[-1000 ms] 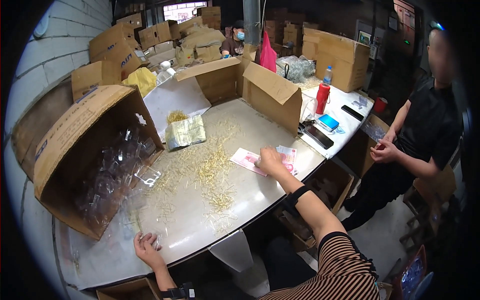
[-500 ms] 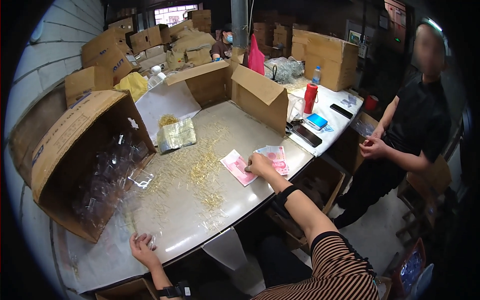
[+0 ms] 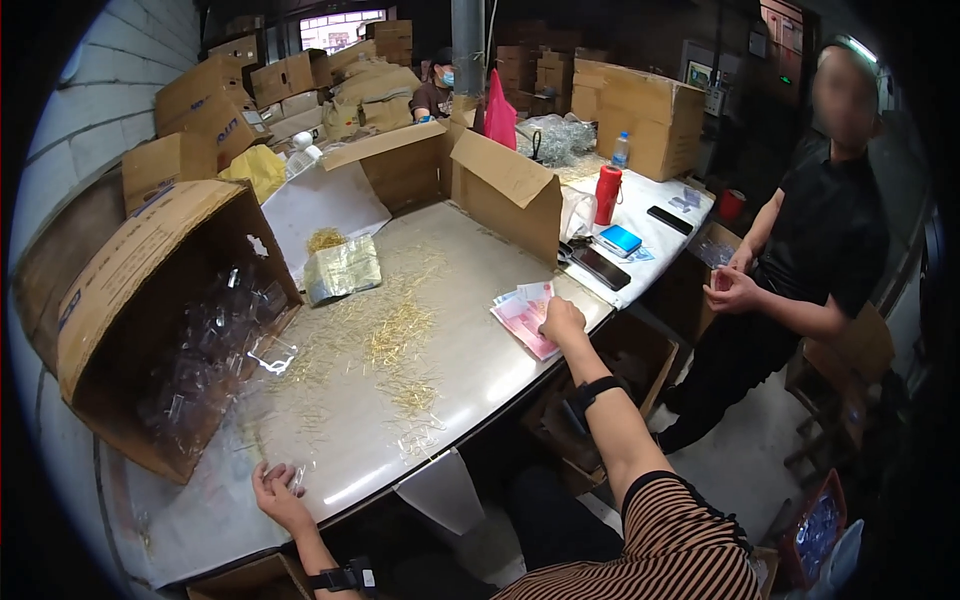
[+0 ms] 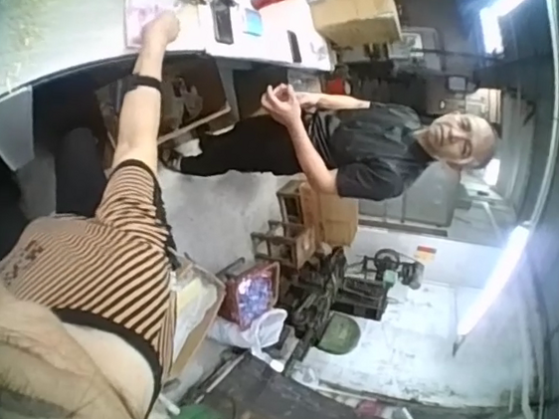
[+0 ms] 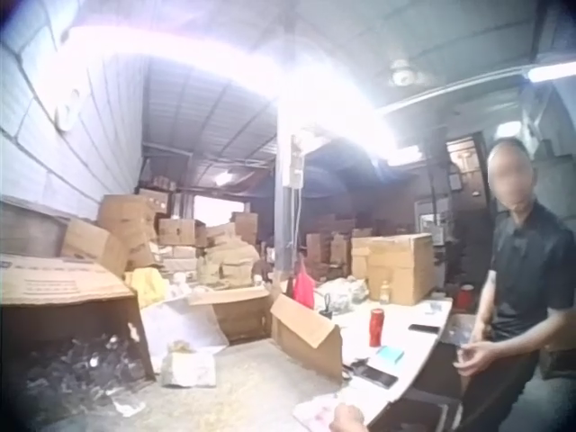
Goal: Bagging small metal parts into plastic bags and counting cash.
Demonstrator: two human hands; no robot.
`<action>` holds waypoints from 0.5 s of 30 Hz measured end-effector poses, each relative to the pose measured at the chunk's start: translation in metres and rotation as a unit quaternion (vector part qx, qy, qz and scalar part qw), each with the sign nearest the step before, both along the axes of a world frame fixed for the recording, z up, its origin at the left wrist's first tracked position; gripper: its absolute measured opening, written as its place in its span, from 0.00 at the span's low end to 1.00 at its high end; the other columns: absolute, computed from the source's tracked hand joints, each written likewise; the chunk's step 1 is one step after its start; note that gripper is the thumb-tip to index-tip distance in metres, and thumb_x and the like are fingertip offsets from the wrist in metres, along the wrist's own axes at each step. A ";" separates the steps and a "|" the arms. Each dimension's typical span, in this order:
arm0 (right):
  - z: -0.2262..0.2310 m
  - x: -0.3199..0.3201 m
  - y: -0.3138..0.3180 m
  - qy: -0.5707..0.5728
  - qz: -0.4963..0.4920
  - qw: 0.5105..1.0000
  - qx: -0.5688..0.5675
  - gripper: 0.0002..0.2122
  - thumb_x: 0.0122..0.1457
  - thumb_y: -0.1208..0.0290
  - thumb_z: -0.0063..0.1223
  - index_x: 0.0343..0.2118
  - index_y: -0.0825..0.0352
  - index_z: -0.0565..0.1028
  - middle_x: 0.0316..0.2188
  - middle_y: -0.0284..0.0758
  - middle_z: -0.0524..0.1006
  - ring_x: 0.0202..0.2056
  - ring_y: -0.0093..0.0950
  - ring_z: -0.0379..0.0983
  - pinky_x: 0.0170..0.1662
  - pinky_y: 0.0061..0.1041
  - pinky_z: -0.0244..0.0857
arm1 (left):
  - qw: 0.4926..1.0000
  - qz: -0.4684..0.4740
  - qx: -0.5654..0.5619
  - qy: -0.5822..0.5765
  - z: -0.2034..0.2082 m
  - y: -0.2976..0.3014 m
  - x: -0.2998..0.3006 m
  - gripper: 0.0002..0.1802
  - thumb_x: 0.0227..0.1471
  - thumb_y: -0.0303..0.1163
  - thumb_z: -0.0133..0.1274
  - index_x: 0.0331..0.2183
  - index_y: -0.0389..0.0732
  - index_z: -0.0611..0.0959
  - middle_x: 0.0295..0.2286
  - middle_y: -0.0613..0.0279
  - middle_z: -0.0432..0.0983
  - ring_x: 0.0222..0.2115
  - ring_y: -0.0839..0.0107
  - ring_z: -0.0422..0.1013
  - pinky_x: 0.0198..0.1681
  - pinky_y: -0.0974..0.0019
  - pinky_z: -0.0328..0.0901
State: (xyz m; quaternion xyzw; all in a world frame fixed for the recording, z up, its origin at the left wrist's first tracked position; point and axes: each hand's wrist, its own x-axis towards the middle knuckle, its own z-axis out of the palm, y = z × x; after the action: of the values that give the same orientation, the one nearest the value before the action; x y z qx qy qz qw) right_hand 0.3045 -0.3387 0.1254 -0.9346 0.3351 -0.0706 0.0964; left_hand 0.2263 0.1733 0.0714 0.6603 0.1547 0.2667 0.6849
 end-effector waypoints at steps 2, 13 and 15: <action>0.014 0.000 0.005 0.028 -0.006 0.998 0.055 0.25 0.35 0.62 0.68 0.37 0.68 0.74 0.38 0.43 0.76 0.40 0.37 0.73 0.43 0.31 0.67 | 1.000 0.000 -0.001 -0.002 -0.001 0.002 -0.001 0.19 0.50 0.24 0.35 0.45 0.37 0.69 0.33 0.53 0.72 0.31 0.65 0.74 0.19 0.75 0.64; -0.009 0.017 -0.086 -0.219 0.098 0.952 0.191 0.09 0.38 0.78 0.57 0.26 0.73 0.77 0.23 0.46 0.76 0.26 0.36 0.74 0.32 0.30 0.67 | 1.000 0.004 0.006 0.008 -0.001 0.002 0.001 0.20 0.50 0.23 0.35 0.46 0.38 0.69 0.33 0.54 0.72 0.31 0.65 0.74 0.19 0.75 0.64; 0.003 0.017 -0.087 -0.250 0.092 0.961 0.076 0.09 0.40 0.81 0.55 0.28 0.74 0.77 0.22 0.44 0.76 0.26 0.34 0.74 0.32 0.30 0.67 | 1.000 0.009 0.006 0.010 -0.002 0.003 -0.001 0.20 0.50 0.23 0.34 0.46 0.38 0.69 0.33 0.53 0.72 0.32 0.63 0.74 0.19 0.75 0.63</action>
State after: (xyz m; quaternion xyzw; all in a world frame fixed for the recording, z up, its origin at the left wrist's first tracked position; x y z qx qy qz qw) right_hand 0.3216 -0.4254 0.1286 -0.9038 0.2173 -0.2669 0.2542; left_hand 0.2256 0.1767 0.0694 0.6656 0.1657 0.2669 0.6770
